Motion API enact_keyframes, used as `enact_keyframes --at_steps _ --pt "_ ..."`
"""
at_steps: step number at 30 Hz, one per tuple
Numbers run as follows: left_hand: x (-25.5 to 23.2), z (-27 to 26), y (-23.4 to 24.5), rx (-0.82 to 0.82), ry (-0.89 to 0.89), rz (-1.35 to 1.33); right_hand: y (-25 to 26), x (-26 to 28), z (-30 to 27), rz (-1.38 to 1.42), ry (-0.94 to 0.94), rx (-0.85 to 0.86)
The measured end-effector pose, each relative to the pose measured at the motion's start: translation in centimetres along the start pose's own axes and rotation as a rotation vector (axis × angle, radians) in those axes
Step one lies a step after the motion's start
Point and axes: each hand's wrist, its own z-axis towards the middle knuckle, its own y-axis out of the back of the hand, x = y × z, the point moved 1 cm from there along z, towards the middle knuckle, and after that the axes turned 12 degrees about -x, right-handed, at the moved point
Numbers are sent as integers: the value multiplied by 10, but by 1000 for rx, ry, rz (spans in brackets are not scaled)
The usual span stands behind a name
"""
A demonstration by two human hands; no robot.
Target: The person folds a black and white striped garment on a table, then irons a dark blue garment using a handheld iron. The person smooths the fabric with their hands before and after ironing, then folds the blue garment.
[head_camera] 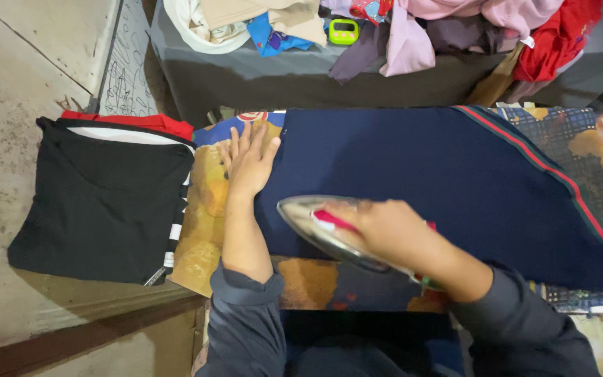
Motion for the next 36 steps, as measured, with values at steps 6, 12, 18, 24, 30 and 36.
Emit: enact_keyframes --at_steps 6,12,18,24,30,36 --pt "-9 -5 6 -9 -4 40 3 9 -10 -73 -15 -2" --pt "-8 -5 4 -18 -8 56 0 -61 32 -279 -224 -150" --pt "-5 -2 1 -24 -20 56 15 -150 80 -189 -457 -235" --pt "-3 0 -1 -5 -14 56 19 -154 70 -5 -289 -159" --pt "-6 -1 0 5 -6 65 8 -100 49 86 -75 165" --pt "-14 -5 0 39 -33 191 2 -15 1 282 314 15"
